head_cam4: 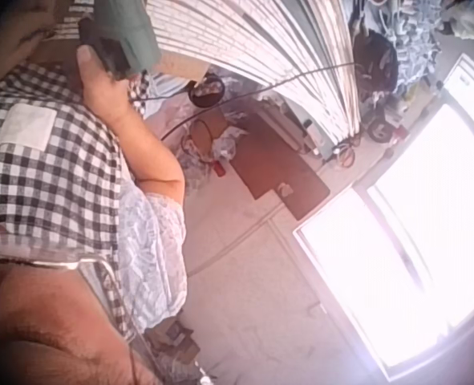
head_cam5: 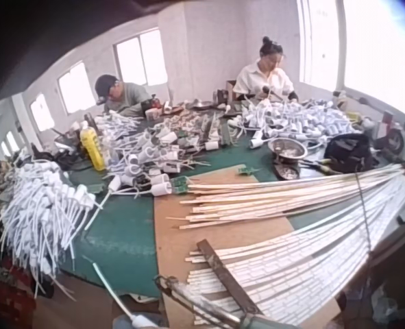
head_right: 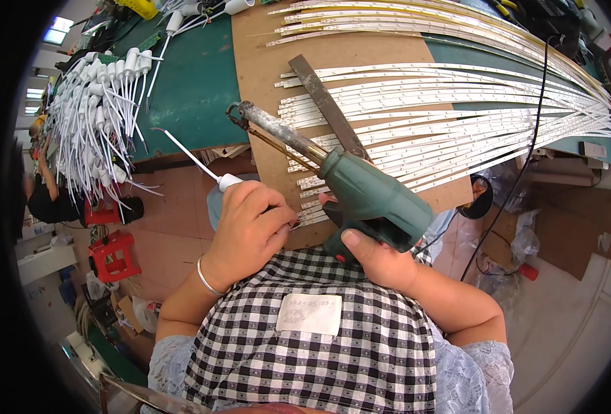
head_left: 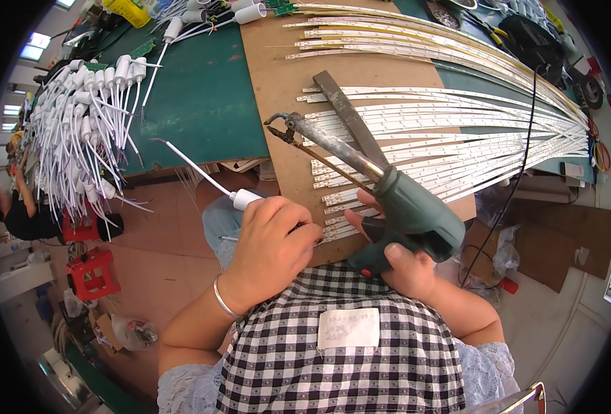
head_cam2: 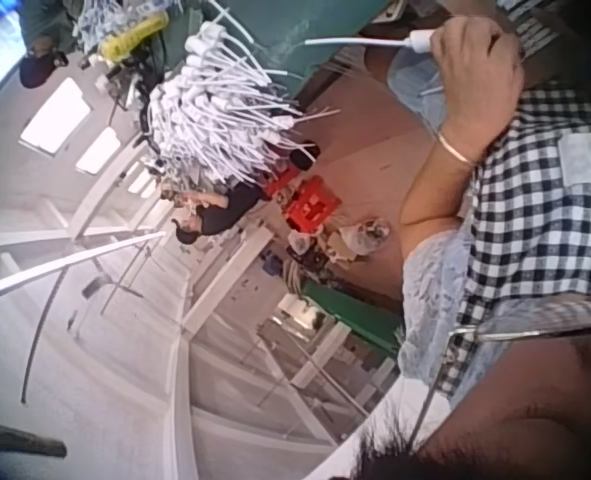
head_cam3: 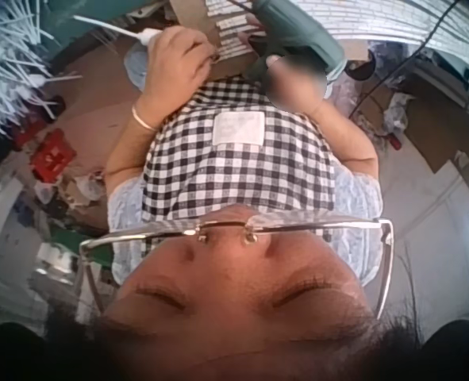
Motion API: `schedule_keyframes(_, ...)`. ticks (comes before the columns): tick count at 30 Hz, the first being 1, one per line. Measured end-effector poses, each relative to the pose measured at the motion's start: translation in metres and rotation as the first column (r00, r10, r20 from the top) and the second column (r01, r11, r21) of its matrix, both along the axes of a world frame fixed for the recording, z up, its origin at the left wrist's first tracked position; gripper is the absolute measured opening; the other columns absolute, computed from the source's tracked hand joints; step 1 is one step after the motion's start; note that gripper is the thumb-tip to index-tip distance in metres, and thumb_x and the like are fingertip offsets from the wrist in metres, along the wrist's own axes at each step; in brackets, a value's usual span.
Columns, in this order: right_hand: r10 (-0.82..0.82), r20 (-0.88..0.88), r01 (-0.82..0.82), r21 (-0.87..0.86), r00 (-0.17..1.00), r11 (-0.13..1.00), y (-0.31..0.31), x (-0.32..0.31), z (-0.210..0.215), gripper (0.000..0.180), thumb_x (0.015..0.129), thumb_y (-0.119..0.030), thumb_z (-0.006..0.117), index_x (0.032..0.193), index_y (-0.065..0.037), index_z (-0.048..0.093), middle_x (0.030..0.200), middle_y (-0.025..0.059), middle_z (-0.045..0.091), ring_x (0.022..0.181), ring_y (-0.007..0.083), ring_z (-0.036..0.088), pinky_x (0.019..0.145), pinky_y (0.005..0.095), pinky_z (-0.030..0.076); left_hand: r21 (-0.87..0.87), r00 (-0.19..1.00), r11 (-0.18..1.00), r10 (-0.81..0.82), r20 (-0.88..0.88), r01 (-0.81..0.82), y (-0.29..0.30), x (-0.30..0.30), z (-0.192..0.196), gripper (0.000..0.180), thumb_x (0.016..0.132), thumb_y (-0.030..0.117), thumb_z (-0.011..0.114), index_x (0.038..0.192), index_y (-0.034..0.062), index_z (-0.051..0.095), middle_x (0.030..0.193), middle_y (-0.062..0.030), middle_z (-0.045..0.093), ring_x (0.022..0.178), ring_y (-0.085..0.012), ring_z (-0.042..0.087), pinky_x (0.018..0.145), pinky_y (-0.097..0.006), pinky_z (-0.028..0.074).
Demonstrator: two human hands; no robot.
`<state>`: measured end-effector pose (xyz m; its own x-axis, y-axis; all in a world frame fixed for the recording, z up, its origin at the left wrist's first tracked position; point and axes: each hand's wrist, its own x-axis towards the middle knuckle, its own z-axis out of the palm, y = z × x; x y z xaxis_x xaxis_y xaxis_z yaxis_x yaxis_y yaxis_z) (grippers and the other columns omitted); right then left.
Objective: The person arranges multiple LED light strips on a cardboard work surface and uses a soldering iron to attach wires to the ends of the strips. The person repeatedly picks up a soldering iron, applies it to the connection points, and then sets the tool down to prepare the next strip.
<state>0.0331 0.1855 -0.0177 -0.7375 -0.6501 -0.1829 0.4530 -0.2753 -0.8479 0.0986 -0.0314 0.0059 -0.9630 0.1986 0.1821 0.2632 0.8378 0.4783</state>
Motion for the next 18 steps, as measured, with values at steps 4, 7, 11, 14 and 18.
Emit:
schedule_keyframes(4,-0.004,-0.015,0.004,0.001,1.000,1.000,-0.001,0.000,0.001,0.080,0.086,-0.030,0.065,0.150,-0.004,0.026,0.150,0.0214,0.035,0.140,0.0304,0.035,0.117,0.0566,0.028,0.065,0.992,0.992,-0.104,-0.074,0.109,-0.011,0.002,-0.010,0.020,0.069,0.010,0.073,0.089,0.0102,0.071,0.094,-0.0008,0.058,0.096,-0.0235,0.054,0.083,-0.037,0.043)
schedule_keyframes(7,-0.006,-0.022,0.006,0.008,1.000,1.000,-0.001,0.000,0.001,0.080,0.086,-0.030,0.065,0.150,-0.004,0.026,0.150,0.0213,0.035,0.141,0.0304,0.035,0.117,0.0570,0.028,0.223,0.990,0.964,-0.137,-0.035,0.141,-0.021,-0.003,-0.008,0.020,0.069,0.010,0.075,0.089,0.0096,0.073,0.093,-0.0005,0.061,0.090,-0.0231,0.056,0.080,-0.036,0.044)
schedule_keyframes(11,0.002,-0.028,-0.002,0.013,1.000,1.000,-0.001,-0.001,0.001,0.080,0.086,-0.030,0.066,0.150,-0.004,0.026,0.150,0.0207,0.035,0.141,0.0297,0.033,0.117,0.0572,0.027,0.309,0.998,0.951,-0.033,0.048,0.016,-0.018,-0.003,-0.007,0.020,0.070,0.008,0.078,0.089,0.0097,0.073,0.086,-0.0009,0.064,0.083,-0.0227,0.056,0.077,-0.036,0.043)
schedule_keyframes(14,0.005,-0.032,-0.005,0.010,0.999,1.000,-0.001,-0.001,0.001,0.080,0.087,-0.031,0.066,0.150,-0.004,0.026,0.150,0.0200,0.035,0.142,0.0292,0.033,0.117,0.0572,0.027,0.336,0.996,0.939,0.058,0.065,-0.076,-0.011,-0.003,-0.009,0.018,0.070,0.004,0.078,0.085,0.0083,0.071,0.081,-0.0023,0.064,0.080,-0.0226,0.056,0.073,-0.034,0.042)
schedule_keyframes(18,0.017,-0.021,-0.016,0.019,1.000,1.000,-0.001,-0.002,0.001,0.080,0.087,-0.032,0.067,0.150,-0.004,0.026,0.151,0.0193,0.034,0.142,0.0287,0.032,0.117,0.0570,0.027,0.333,0.989,0.934,0.097,0.108,-0.128,-0.010,-0.002,-0.007,0.015,0.072,0.005,0.078,0.084,0.0089,0.069,0.081,-0.0027,0.064,0.081,-0.0224,0.055,0.075,-0.033,0.040)
